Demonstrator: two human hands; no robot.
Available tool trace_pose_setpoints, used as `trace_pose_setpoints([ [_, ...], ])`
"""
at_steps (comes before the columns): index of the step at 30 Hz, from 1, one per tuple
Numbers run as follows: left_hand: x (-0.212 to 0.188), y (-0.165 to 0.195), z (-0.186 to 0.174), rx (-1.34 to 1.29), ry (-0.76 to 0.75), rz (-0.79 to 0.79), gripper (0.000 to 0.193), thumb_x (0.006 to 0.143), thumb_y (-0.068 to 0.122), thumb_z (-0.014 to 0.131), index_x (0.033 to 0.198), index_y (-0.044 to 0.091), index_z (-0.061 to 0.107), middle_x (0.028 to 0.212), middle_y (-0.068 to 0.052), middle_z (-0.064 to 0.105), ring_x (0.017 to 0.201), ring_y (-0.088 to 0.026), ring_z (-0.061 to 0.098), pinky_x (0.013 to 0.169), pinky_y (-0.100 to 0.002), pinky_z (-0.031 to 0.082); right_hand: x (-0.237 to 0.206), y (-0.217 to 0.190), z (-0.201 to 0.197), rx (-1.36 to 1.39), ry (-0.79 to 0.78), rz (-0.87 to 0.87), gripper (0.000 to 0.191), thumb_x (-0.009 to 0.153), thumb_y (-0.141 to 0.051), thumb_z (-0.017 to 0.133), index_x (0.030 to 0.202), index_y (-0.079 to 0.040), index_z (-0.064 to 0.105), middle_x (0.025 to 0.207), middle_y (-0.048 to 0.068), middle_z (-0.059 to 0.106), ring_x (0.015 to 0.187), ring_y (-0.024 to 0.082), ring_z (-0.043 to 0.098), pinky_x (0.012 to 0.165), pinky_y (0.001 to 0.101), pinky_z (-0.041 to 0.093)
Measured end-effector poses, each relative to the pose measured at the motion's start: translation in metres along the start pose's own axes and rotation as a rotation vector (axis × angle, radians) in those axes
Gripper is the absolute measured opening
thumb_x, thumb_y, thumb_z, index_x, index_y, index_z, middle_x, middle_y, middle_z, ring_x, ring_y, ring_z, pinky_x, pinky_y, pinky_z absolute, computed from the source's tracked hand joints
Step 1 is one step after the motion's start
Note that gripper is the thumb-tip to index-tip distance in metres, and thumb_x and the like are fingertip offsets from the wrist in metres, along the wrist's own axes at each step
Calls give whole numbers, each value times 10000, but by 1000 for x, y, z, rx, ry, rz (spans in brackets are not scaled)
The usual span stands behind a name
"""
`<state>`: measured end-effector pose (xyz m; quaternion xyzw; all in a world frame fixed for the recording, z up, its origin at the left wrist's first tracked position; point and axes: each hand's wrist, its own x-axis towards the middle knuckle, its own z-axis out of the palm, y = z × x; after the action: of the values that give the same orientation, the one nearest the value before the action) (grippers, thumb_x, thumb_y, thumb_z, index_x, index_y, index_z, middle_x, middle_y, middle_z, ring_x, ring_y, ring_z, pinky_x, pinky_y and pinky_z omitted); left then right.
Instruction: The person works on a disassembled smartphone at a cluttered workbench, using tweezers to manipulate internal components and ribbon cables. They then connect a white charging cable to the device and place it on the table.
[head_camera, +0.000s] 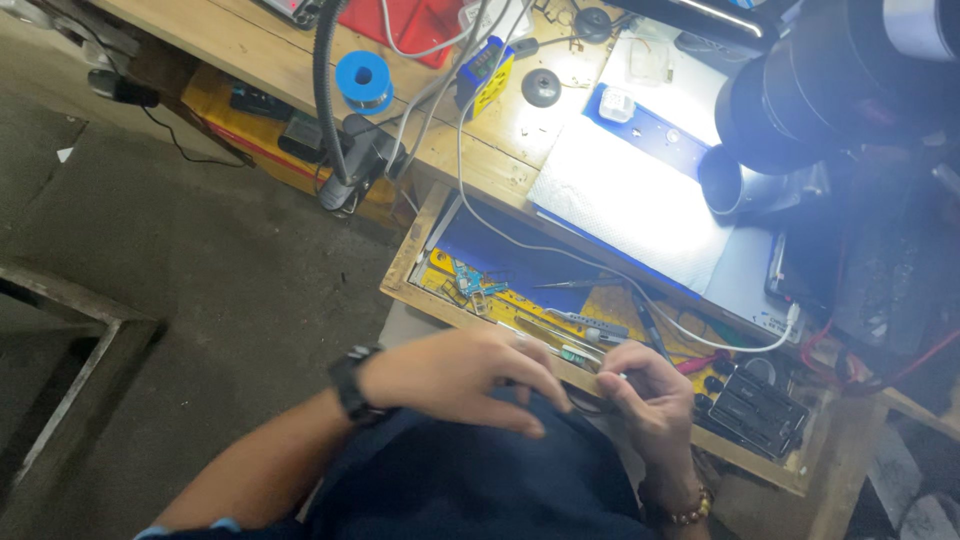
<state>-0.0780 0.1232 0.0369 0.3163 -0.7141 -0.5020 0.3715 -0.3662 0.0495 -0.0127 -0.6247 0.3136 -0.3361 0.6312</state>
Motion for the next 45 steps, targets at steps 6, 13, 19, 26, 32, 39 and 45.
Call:
trace_pose_setpoints([
  [6, -85, -2, -117, -455, 543, 520, 446, 1029, 478, 563, 997, 60, 715, 797, -54, 710, 546, -46, 606, 478, -213, 484, -15, 21, -7, -162, 147, -49, 26, 940, 12, 699, 948, 13, 674, 908, 46, 653, 808, 95, 585, 728, 224, 483],
  [13, -73, -83, -225, -39, 1402, -237, 188, 1089, 196, 691, 1073, 17, 638, 967, -72, 731, 805, -118, 765, 660, -241, 625, -6, 16, -5, -271, 66, -35, 33, 904, 6, 723, 921, 0, 695, 876, 52, 678, 773, 97, 615, 680, 216, 494],
  [19, -56, -92, -253, -45, 1488, -279, 275, 991, 169, 725, 1106, 13, 531, 925, -128, 761, 754, -167, 829, 637, -262, 649, -6, 12, -1, -372, 66, -71, 33, 884, -4, 735, 895, -6, 704, 850, 51, 706, 774, 107, 645, 692, 227, 506],
  [26, -35, -81, -264, 37, 1487, -376, 175, 928, 130, 792, 1009, 47, 662, 889, -43, 767, 633, -89, 758, 519, -192, 600, -6, 10, 1, -384, 77, -53, 39, 878, 1, 742, 889, 10, 706, 852, 68, 705, 771, 124, 632, 700, 239, 496],
  [32, -26, -83, -263, 101, 1532, -352, 156, 908, 177, 811, 964, 93, 692, 839, 7, 772, 621, -62, 741, 523, -178, 581, -6, 12, -2, -378, 57, -91, 36, 887, -8, 734, 898, 10, 705, 861, 66, 716, 810, 129, 664, 735, 246, 519],
  [39, -27, -80, -274, -185, 1570, -460, 104, 928, 179, 734, 916, 91, 678, 842, -35, 773, 664, -100, 749, 595, -205, 612, -7, 15, -5, -343, 56, -91, 43, 893, -16, 738, 901, 9, 705, 863, 66, 712, 806, 131, 654, 734, 248, 515],
  [45, -30, -80, -273, -289, 1584, -411, 176, 983, 241, 568, 980, 74, 625, 873, -63, 774, 737, -171, 814, 691, -262, 641, -8, 16, -6, -331, 59, -80, 38, 897, -16, 733, 912, 10, 709, 849, 63, 709, 799, 128, 656, 722, 247, 521],
])
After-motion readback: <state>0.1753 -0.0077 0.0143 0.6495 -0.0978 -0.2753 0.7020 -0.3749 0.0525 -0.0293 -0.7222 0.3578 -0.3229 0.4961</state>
